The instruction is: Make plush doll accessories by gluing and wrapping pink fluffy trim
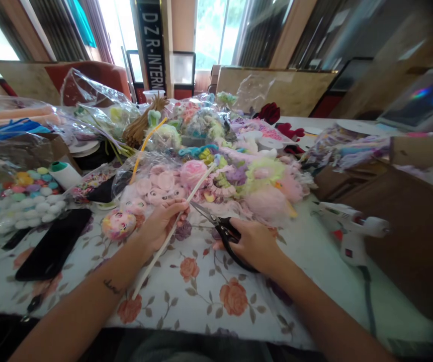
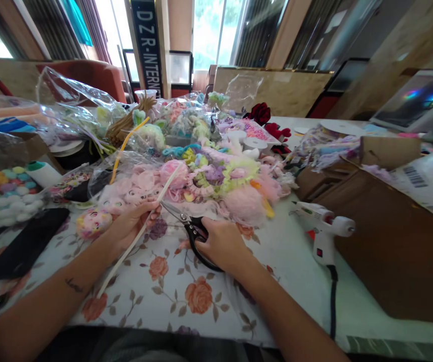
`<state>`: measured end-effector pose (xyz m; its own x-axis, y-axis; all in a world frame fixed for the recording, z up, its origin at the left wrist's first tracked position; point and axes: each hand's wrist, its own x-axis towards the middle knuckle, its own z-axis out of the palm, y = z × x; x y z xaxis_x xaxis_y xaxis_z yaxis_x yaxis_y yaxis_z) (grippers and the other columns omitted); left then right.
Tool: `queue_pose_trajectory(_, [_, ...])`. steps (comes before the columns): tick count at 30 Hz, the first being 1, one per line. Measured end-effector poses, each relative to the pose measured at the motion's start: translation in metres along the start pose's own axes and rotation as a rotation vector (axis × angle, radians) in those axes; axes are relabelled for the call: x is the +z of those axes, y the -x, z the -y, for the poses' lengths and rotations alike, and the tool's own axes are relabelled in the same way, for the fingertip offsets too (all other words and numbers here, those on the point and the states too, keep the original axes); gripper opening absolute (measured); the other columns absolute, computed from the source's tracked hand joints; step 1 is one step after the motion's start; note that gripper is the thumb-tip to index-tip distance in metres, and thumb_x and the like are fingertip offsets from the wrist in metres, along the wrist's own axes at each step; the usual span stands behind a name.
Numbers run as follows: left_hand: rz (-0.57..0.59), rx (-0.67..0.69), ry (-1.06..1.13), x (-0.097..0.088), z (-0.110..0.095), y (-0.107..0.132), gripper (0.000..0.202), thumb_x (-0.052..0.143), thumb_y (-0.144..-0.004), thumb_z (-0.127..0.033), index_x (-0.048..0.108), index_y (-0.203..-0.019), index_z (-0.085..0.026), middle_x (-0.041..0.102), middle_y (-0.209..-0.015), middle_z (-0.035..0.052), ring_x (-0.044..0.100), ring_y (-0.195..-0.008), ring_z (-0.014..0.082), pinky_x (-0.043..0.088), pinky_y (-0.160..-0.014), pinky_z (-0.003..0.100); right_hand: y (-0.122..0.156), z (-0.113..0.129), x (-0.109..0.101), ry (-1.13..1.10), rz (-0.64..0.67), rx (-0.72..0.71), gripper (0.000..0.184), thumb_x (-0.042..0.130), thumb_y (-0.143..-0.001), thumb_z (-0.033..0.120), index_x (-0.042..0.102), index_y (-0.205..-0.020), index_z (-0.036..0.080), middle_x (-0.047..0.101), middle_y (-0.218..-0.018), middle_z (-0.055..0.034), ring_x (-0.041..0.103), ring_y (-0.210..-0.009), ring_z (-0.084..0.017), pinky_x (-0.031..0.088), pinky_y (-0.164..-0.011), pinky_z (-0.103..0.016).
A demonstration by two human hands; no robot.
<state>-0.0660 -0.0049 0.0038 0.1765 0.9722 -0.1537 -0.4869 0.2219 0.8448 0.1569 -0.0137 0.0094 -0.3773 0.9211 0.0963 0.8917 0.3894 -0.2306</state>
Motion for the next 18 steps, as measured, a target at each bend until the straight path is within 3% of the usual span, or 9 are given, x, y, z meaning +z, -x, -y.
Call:
queue_pose_trajectory(5, [0.026, -0.006, 0.013, -0.0010, 0.0011, 0.0010, 0.012, 0.070, -0.070, -0.018, 0.062, -0.066, -0.011, 0.054, -0.061, -0.0005, 0.048, -0.052, 0.0039, 0.038, -0.044, 0.011, 0.0009, 0.0011, 0.0008, -0.064, -0.006, 0.006, 0.012, 0.057, -0.073, 0.028, 0.052, -0.066, 0.020, 0.061, -0.061, -0.0018, 0.055, -0.058, -0.015, 0.025, -0.051, -0.023])
queue_pose_trajectory(10, [0.024, -0.022, 0.020, -0.0026, 0.0017, -0.0003, 0.012, 0.071, -0.069, -0.018, 0.063, -0.065, -0.011, 0.055, -0.060, -0.0002, 0.049, -0.050, 0.0038, 0.038, -0.043, 0.011, 0.0018, 0.0019, 0.0027, -0.107, 0.010, -0.013, 0.014, 0.057, -0.075, 0.030, 0.053, -0.067, 0.019, 0.061, -0.062, -0.0023, 0.055, -0.058, -0.015, 0.027, -0.052, -0.023])
queue_pose_trajectory(18, [-0.014, -0.028, -0.016, -0.0057, -0.0015, -0.0028, 0.010, 0.075, -0.064, -0.015, 0.067, -0.066, -0.010, 0.062, -0.060, 0.0022, 0.050, -0.048, 0.0038, 0.040, -0.042, 0.011, 0.0021, 0.0028, 0.0011, 0.035, 0.068, -0.028, 0.014, 0.055, -0.077, 0.029, 0.059, -0.073, 0.017, 0.068, -0.070, -0.0080, 0.061, -0.065, -0.019, 0.027, -0.054, -0.024])
